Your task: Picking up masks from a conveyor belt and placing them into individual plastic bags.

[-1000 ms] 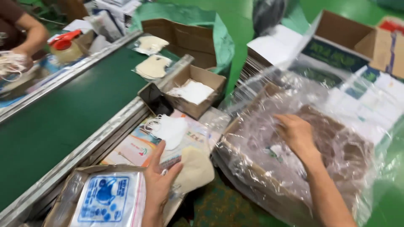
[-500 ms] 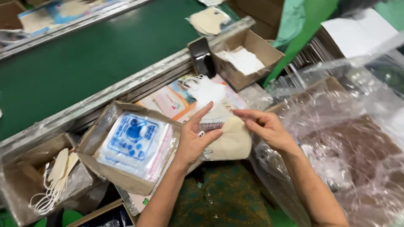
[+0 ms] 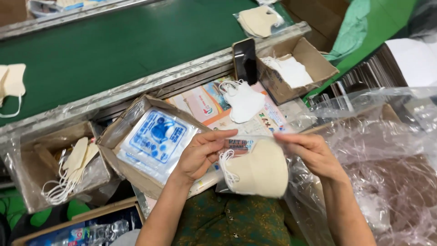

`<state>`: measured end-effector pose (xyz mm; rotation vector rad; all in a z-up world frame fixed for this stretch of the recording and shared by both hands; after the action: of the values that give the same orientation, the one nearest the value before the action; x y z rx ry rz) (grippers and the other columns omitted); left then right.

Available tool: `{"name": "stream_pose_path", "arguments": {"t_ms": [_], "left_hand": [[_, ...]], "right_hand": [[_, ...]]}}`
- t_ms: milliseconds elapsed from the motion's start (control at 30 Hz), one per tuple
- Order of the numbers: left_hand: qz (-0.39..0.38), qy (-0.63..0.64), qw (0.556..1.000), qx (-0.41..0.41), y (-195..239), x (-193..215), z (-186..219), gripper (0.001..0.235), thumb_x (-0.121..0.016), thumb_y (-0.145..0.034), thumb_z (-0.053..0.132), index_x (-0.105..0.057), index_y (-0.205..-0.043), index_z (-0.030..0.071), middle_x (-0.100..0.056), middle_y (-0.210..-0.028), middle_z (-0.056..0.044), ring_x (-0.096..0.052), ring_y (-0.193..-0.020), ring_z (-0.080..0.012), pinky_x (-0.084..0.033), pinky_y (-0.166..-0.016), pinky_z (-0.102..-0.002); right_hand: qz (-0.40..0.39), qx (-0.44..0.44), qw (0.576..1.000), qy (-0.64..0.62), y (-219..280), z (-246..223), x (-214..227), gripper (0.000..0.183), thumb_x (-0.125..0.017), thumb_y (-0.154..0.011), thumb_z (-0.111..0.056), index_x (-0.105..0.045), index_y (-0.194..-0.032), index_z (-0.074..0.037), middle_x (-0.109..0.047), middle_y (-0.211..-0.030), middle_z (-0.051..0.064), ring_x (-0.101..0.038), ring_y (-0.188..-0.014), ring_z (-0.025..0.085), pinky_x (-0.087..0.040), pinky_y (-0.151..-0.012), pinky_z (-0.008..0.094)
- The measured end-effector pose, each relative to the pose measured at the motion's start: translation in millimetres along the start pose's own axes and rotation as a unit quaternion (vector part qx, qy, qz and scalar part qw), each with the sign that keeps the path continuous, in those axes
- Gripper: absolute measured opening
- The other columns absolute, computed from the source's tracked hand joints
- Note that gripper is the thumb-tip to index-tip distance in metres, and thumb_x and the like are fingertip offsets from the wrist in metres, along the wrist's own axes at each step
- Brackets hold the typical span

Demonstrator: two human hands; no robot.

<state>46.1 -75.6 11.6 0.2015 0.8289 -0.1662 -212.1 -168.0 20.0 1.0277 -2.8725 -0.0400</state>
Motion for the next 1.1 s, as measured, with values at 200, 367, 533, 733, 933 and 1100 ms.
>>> {"name": "stream_pose_path", "arguments": {"t_ms": [200,367,533,733,933,1100], "left_hand": [[-0.024,0.023,0.991,-0.129,-5,26,-3,0.022,-0.044,-0.090,-0.005,-0.066,-0.088,-0.007,-0.067,-0.089,-0.015,-0.066,-0.085,-0.0181,-0.055,-0.081,-0.030],[0.020,-0.094,0.976,-0.194,-6,31,25,0.004,-0.060,-0.092,-0.001,-0.060,-0.090,-0.004,-0.062,-0.090,-0.010,-0.064,-0.085,-0.0147,-0.053,-0.076,-0.029],[0.126,-0.247,0.938,-0.209,-3,80,85,0.024,-0.074,-0.091,-0.004,-0.056,-0.108,-0.001,-0.067,-0.100,-0.010,-0.070,-0.096,-0.0170,-0.056,-0.081,-0.029],[0.330,-0.310,0.811,-0.371,31,192,192,0.045,-0.066,-0.095,0.003,-0.052,-0.137,0.006,-0.072,-0.123,-0.020,-0.070,-0.108,-0.0201,-0.057,-0.091,-0.029],[0.450,-0.525,0.653,-0.309,68,206,244,0.043,-0.075,-0.084,0.009,-0.060,-0.124,0.006,-0.074,-0.113,-0.013,-0.072,-0.109,-0.0253,-0.056,-0.087,-0.036],[0.475,-0.641,0.491,-0.351,66,219,279,0.036,-0.078,-0.081,0.009,-0.065,-0.115,0.007,-0.072,-0.109,-0.013,-0.065,-0.103,-0.0346,-0.051,-0.090,-0.046]], "right_hand": [[-0.023,0.056,0.987,-0.147,-8,2,0,0.014,-0.059,-0.098,-0.006,-0.069,-0.098,0.004,-0.070,-0.100,0.011,-0.064,-0.100,0.020,-0.048,-0.095,0.034],[-0.038,0.081,0.987,-0.135,-52,-17,-31,0.011,-0.059,-0.097,-0.010,-0.058,-0.087,-0.004,-0.062,-0.089,0.004,-0.060,-0.090,0.016,-0.047,-0.087,0.030],[-0.053,0.062,0.995,-0.055,-143,-1,-74,0.034,-0.078,-0.083,0.009,-0.048,-0.084,-0.009,-0.060,-0.085,0.000,-0.060,-0.078,0.010,-0.053,-0.070,0.027],[0.075,0.093,0.977,-0.174,-243,-16,-56,0.020,-0.071,-0.093,0.006,-0.057,-0.097,-0.009,-0.066,-0.090,0.003,-0.063,-0.076,0.011,-0.053,-0.073,0.029],[0.025,0.036,0.986,-0.163,-254,2,-93,0.021,-0.062,-0.095,0.002,-0.064,-0.115,-0.001,-0.065,-0.100,0.009,-0.067,-0.083,0.016,-0.059,-0.093,0.040],[-0.036,-0.034,0.997,-0.060,-218,85,-102,0.018,-0.064,-0.097,0.000,-0.069,-0.112,0.008,-0.075,-0.103,0.021,-0.071,-0.088,0.023,-0.055,-0.081,0.036]]}}
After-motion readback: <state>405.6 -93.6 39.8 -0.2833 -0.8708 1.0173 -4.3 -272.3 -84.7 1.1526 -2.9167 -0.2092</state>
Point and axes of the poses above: each hand's wrist, its own y-axis away from the middle knuckle, its own x-axis out of the back of the hand, z = x × y, the point moved 8 cm from there along -y, towards the middle knuckle
